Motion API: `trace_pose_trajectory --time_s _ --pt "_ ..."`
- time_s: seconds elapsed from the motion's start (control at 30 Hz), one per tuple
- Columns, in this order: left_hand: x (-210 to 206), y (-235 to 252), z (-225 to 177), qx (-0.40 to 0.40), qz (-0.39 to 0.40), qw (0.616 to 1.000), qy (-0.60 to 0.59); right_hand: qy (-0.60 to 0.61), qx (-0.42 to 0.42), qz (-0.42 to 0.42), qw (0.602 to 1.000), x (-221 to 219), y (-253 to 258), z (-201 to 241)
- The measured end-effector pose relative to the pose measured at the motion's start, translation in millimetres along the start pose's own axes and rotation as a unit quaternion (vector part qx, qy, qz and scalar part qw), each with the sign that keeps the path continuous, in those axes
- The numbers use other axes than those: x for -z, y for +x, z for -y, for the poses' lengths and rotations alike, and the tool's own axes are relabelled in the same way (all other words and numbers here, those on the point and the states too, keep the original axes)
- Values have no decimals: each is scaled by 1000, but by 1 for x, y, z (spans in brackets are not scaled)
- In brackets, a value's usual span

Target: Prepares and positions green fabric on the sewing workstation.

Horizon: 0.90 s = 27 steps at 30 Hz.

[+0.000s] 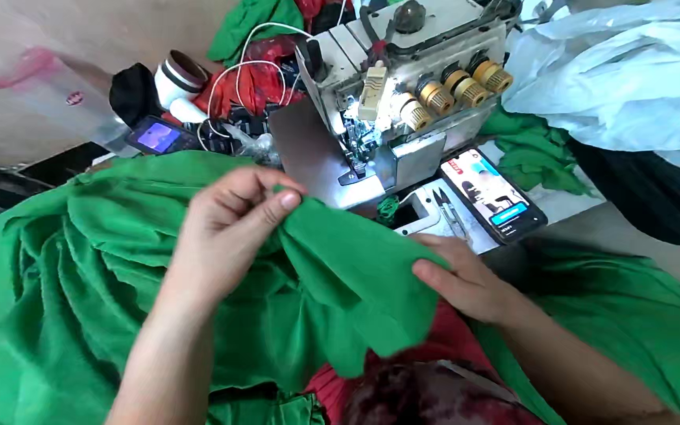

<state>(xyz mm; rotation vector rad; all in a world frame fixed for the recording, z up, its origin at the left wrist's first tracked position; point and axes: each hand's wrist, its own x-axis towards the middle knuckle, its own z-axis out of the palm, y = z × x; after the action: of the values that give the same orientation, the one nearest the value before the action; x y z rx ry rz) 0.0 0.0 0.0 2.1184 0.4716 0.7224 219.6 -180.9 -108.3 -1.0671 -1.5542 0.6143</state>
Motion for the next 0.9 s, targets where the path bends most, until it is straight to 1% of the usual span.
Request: trace_pose_trajectory --time_s 0.03,0.1,0.17,0.2,0.27,0.33,0.4,0.47,0.57,0.63,0.73,0.9 --pt "-3 -5 10 38 12 999 2 -10 -27 13 999 -5 -8 -11" --pt "-10 -13 20 75 41 996 6 -36 -71 37 996 -13 -20 -26" --pt "-19 -16 20 81 63 995 3 -69 -112 68 989 -16 -22 -29" --pt "-22 -15 19 76 72 994 -2 -87 -115 72 987 -18 -20 -28" --pt "-29 -12 15 62 89 994 -16 -102 -79 45 991 -24 -8 -26" --pt "-36 -10 11 49 100 994 -19 -84 -39 3 996 -30 4 -21" --pt "-39 -9 9 39 109 993 -19 -29 -8 -28 999 -33 13 -17" --pt "-38 -11 8 38 109 993 -10 28 14 -43 999 -33 17 -16" --pt "-35 -13 9 49 105 993 0 86 10 -61 994 -34 18 -15" --pt "-33 -13 9 58 109 992 -4 93 -7 -70 993 -37 18 -15" --pt "-34 -12 8 58 109 992 6 72 -24 -86 993 -40 18 -15" --pt "-35 -12 8 68 93 993 7 36 -23 -112 993 -35 15 -18"
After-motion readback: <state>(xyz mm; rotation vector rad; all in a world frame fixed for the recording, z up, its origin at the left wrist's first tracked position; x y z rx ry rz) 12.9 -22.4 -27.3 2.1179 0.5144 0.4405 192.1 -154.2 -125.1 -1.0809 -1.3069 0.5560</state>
